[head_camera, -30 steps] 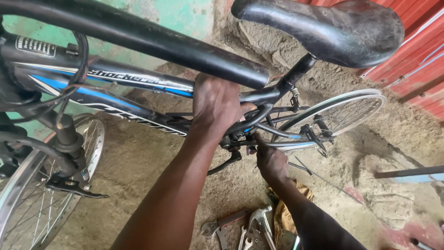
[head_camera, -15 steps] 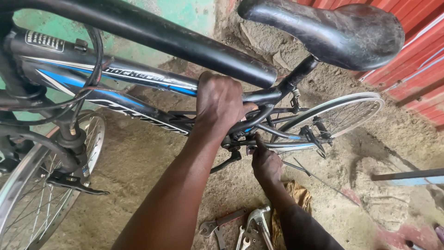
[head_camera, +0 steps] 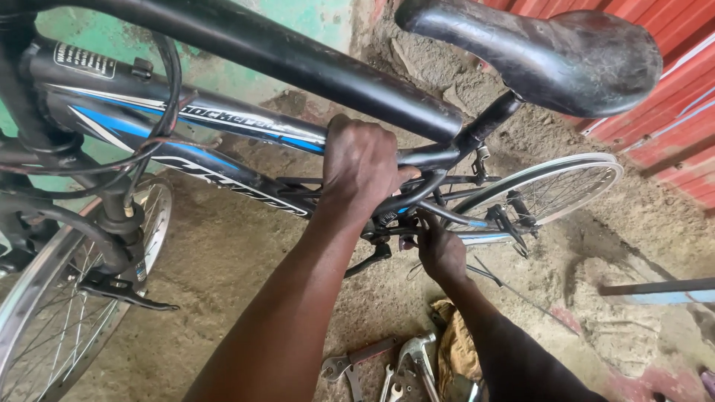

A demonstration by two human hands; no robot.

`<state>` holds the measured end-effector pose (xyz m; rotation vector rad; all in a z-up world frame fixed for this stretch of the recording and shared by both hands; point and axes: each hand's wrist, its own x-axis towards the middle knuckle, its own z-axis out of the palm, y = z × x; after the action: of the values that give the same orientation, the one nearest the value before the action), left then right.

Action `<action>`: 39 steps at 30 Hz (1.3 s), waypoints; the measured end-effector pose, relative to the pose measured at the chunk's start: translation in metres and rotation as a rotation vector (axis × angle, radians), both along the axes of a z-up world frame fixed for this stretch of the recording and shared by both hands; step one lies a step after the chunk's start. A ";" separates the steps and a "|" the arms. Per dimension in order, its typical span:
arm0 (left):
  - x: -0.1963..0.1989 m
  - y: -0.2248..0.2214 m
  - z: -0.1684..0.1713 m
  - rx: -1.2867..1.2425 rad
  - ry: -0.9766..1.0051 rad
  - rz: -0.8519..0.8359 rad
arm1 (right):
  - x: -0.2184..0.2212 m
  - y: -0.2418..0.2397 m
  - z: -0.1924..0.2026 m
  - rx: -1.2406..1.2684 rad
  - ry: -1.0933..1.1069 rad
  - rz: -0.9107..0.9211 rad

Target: Repairing and maintaining a bicycle drivetrain by adjusting the chain and pedals using hand tools.

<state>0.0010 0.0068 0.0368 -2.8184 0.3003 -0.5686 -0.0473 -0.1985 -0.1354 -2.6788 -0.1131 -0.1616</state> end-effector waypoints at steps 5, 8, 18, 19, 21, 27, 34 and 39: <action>0.003 0.000 -0.003 -0.030 0.006 0.005 | 0.015 -0.010 -0.007 0.009 0.051 0.017; 0.000 0.000 -0.003 -0.018 -0.016 -0.008 | 0.020 -0.017 -0.027 -0.005 0.000 0.044; 0.004 0.002 -0.004 -0.046 0.000 -0.016 | 0.027 -0.003 -0.011 -0.022 -0.128 0.077; 0.007 0.000 -0.004 -0.040 -0.014 -0.015 | 0.024 -0.001 -0.004 -0.021 -0.151 0.094; 0.006 0.001 -0.005 -0.032 -0.021 -0.012 | 0.021 -0.001 -0.007 -0.017 -0.168 0.114; 0.000 0.005 -0.003 0.000 -0.022 -0.017 | 0.039 -0.015 -0.041 -0.108 -0.120 0.129; -0.001 0.007 0.001 0.010 -0.061 -0.021 | 0.043 -0.015 -0.033 -0.178 -0.186 0.276; 0.001 0.009 -0.003 0.022 -0.072 -0.025 | 0.047 -0.017 -0.033 -0.215 -0.244 0.389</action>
<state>0.0023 0.0156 0.0337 -2.7694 0.3256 -0.6663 -0.0006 -0.2157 -0.1679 -2.7721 -0.7597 -0.3679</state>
